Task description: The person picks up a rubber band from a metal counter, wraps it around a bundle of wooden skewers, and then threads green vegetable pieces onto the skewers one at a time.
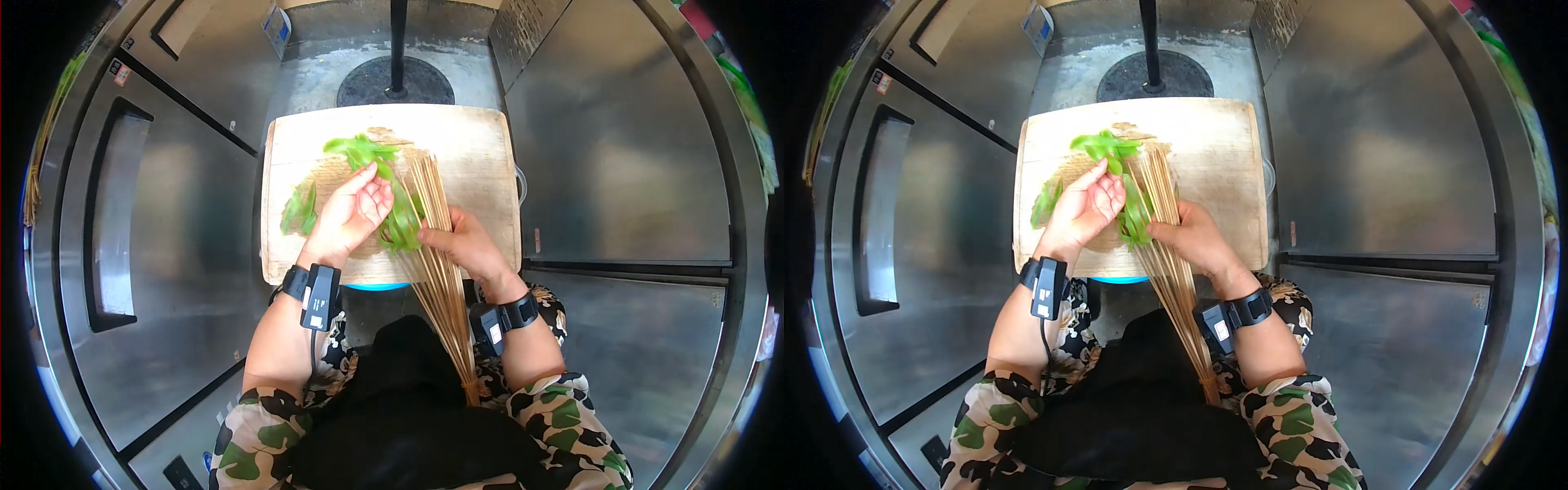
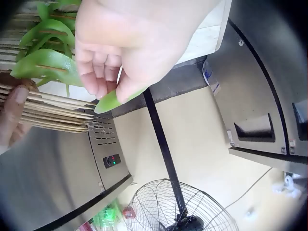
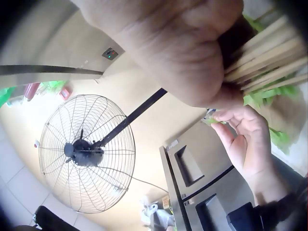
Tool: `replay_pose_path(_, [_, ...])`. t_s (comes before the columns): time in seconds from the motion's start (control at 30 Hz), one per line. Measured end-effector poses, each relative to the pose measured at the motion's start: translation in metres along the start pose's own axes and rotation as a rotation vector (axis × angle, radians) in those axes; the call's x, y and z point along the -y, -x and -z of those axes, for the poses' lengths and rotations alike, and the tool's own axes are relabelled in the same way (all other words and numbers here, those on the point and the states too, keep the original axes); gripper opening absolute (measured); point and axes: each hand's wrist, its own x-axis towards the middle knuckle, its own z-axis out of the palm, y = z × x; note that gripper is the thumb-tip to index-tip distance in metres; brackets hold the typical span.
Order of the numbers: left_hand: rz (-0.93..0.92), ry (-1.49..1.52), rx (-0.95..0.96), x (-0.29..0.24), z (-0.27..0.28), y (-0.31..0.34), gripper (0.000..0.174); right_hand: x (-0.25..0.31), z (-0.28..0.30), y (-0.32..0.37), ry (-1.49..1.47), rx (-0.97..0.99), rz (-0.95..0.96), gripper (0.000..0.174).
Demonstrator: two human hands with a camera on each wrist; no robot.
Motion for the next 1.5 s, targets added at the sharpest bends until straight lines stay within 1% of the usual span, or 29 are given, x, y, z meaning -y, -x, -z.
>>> replay_pose_path(0.23, [-0.026,0.021,-0.019,-0.003,-0.002,0.002,0.011,0.005,-0.003,0.003,-0.031,-0.015,-0.032,0.02])
replay_pose_path(0.33, [-0.039,-0.023,0.008,-0.004,-0.002,0.002,0.013,0.007,-0.003,0.004,-0.057,-0.015,-0.031,0.019])
replay_pose_path(0.43, [-0.037,-0.009,-0.015,-0.002,-0.006,0.002,0.014,0.009,-0.002,0.004,0.007,-0.023,-0.059,0.02])
replay_pose_path(0.53, [-0.049,0.0,-0.023,-0.001,-0.008,0.002,0.015,0.003,-0.001,0.002,-0.025,-0.02,-0.024,0.02])
replay_pose_path(0.63, [-0.042,0.012,-0.002,-0.001,-0.009,0.002,0.015,0.005,-0.002,0.003,-0.002,-0.035,-0.03,0.019])
replay_pose_path(0.73, [-0.054,0.028,-0.016,-0.001,-0.014,0.003,0.009,0.0,0.0,0.002,-0.03,-0.03,-0.01,0.019])
replay_pose_path(0.83, [-0.052,-0.012,0.018,-0.003,-0.01,0.002,0.01,0.001,0.002,0.002,-0.017,-0.018,-0.036,0.017])
replay_pose_path(0.87, [-0.057,-0.046,0.063,-0.004,-0.009,0.001,0.014,0.0,0.002,0.002,-0.029,-0.007,-0.042,0.015])
replay_pose_path(1.03, [-0.137,-0.261,0.076,-0.003,-0.019,0.005,0.012,0.002,0.001,0.003,-0.083,0.011,-0.033,0.009])
replay_pose_path(1.17, [-0.16,-0.408,0.076,-0.003,-0.019,0.004,0.013,0.003,0.0,0.004,-0.077,0.022,-0.029,0.01])
replay_pose_path(1.2, [-0.166,-0.416,0.048,-0.001,-0.02,0.004,0.017,0.004,0.0,0.004,-0.068,0.026,-0.032,0.009])
replay_pose_path(1.33, [-0.179,-0.502,0.039,-0.001,-0.023,0.006,0.02,0.005,0.0,0.006,-0.03,0.013,-0.025,0.007])
replay_pose_path(1.5, [-0.212,-0.487,-0.005,-0.003,-0.023,0.005,0.02,0.007,-0.002,0.006,0.02,0.005,-0.043,0.007])
